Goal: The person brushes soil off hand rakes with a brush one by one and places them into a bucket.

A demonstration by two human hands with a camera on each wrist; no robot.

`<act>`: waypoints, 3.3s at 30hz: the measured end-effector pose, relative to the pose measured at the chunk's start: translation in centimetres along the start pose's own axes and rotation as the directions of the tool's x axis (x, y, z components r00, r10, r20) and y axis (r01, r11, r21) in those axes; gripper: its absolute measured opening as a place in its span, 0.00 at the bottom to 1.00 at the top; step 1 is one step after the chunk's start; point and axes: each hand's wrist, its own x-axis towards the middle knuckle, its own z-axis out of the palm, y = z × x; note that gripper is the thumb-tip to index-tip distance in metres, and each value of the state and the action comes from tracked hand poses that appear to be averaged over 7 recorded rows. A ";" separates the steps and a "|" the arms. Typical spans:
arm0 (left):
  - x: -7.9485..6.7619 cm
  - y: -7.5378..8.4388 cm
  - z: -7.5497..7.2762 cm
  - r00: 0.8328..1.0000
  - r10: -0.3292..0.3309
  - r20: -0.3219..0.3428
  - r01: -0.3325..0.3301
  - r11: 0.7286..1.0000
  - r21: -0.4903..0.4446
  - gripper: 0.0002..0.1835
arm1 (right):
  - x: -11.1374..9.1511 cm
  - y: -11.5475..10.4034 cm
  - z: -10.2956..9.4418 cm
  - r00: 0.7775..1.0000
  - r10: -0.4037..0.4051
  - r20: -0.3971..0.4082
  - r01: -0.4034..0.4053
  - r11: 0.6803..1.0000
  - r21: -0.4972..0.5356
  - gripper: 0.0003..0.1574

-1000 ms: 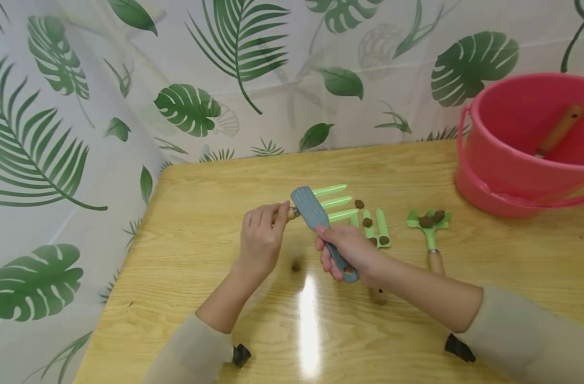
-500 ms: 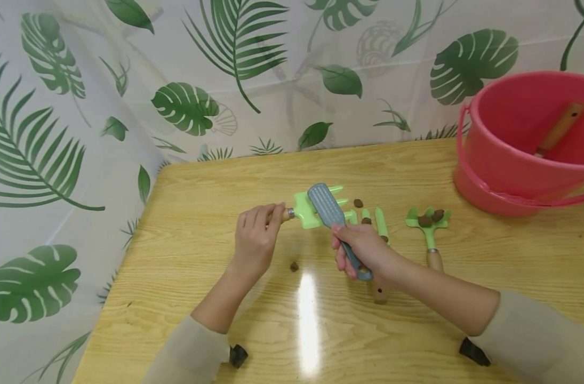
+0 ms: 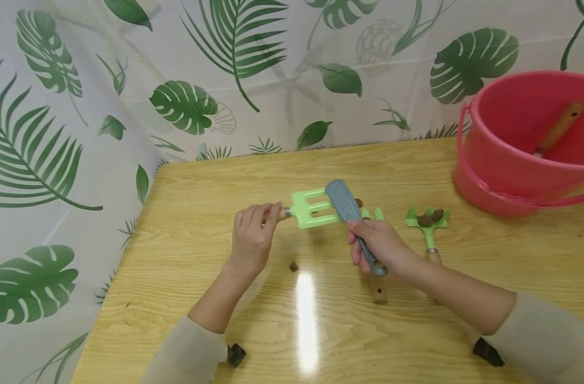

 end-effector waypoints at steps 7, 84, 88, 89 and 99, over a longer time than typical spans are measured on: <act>-0.2 -1.4 -0.5 1.000 0.008 0.029 -0.007 0.999 -0.042 0.06 | -0.7 -0.7 -3.0 0.996 0.027 -0.088 -0.023 0.998 0.056 0.23; 1.9 -1.0 -0.6 0.998 -0.016 0.057 0.019 0.998 -0.058 0.09 | -2.8 1.3 -6.3 0.992 -0.066 -0.107 0.063 0.998 -0.029 0.24; 3.0 -1.1 -0.5 0.999 0.001 0.036 0.001 0.998 -0.056 0.09 | -3.5 1.5 -7.5 0.991 -0.051 -0.126 0.042 0.996 -0.073 0.24; 3.2 -1.0 -0.4 1.000 0.006 0.029 -0.004 0.998 -0.055 0.09 | -3.6 1.5 -7.7 0.990 -0.055 -0.130 0.043 0.995 -0.094 0.24; 7.0 0.9 0.1 0.999 0.041 0.032 -0.039 0.996 -0.077 0.09 | -5.5 2.5 -10.5 0.995 -0.060 -0.080 0.044 0.981 -0.191 0.24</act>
